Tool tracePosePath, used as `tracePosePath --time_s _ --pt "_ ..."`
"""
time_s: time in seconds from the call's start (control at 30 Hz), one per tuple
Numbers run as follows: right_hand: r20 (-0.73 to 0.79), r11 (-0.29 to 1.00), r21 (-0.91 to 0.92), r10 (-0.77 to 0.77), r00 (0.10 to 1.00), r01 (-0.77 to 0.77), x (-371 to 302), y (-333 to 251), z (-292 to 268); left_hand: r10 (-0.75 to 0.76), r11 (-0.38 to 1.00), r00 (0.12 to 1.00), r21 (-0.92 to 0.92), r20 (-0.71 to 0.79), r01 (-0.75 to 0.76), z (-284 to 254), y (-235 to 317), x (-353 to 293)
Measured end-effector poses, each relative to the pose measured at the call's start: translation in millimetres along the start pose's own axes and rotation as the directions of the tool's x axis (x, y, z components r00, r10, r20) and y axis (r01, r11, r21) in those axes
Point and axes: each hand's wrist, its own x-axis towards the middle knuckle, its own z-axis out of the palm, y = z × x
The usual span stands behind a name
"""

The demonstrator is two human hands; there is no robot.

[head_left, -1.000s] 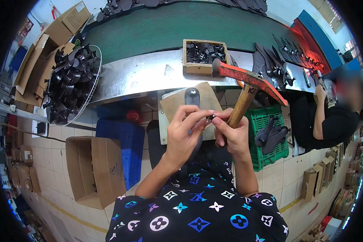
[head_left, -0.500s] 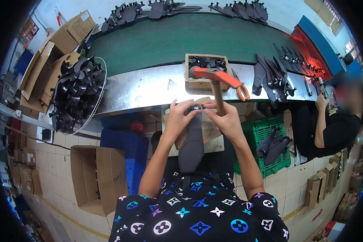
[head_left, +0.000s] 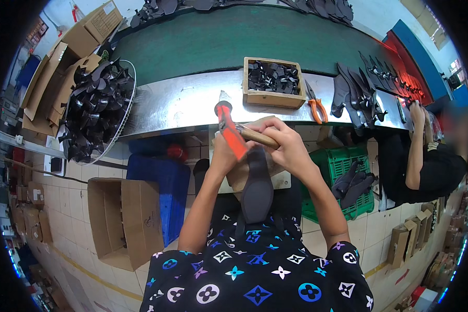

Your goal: Hammering heels and attaching components to shoe soles at a manufacturing workbench.

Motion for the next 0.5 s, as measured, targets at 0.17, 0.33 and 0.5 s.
tracePosePath --time_s 0.17,0.33,0.5 --pt "-0.090 0.974 0.044 0.225 0.970 -0.222 -15 -24 -7 0.026 0.999 1.000 -0.030 -0.008 -0.027 1 11 3" --pt "-0.228 0.957 0.123 0.285 0.931 -0.263 -67 -62 -21 -0.088 0.978 0.992 -0.182 0.085 0.103 2 3 4" --pt "-0.252 0.975 -0.075 0.184 0.950 -0.209 -81 -55 -9 -0.080 0.987 0.994 -0.134 0.081 0.090 1 21 5"
